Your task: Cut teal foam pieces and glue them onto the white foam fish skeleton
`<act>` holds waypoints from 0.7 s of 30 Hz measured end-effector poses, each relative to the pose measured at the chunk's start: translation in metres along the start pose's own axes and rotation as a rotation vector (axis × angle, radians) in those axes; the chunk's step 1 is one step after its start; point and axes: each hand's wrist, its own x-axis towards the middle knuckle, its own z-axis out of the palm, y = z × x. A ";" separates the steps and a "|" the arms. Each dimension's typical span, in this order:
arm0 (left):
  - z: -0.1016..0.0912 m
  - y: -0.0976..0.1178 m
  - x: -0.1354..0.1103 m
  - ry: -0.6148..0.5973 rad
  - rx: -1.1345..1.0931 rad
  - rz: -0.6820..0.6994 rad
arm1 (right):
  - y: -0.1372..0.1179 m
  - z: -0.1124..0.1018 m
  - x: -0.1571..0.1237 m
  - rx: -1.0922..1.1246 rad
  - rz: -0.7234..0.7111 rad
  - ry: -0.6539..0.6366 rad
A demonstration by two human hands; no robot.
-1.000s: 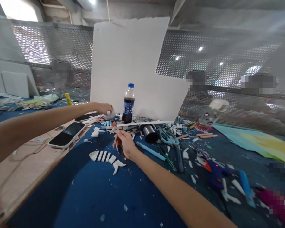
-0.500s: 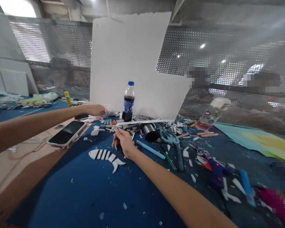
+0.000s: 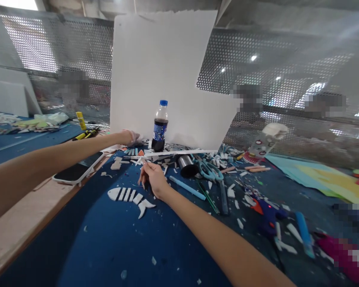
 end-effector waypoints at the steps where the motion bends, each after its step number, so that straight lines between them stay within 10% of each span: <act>1: 0.002 0.002 0.000 -0.021 0.010 -0.022 | 0.000 0.000 0.000 -0.003 0.000 0.001; 21: 0.008 0.018 -0.004 -0.049 -0.013 -0.094 | -0.001 0.001 -0.001 -0.029 0.001 -0.007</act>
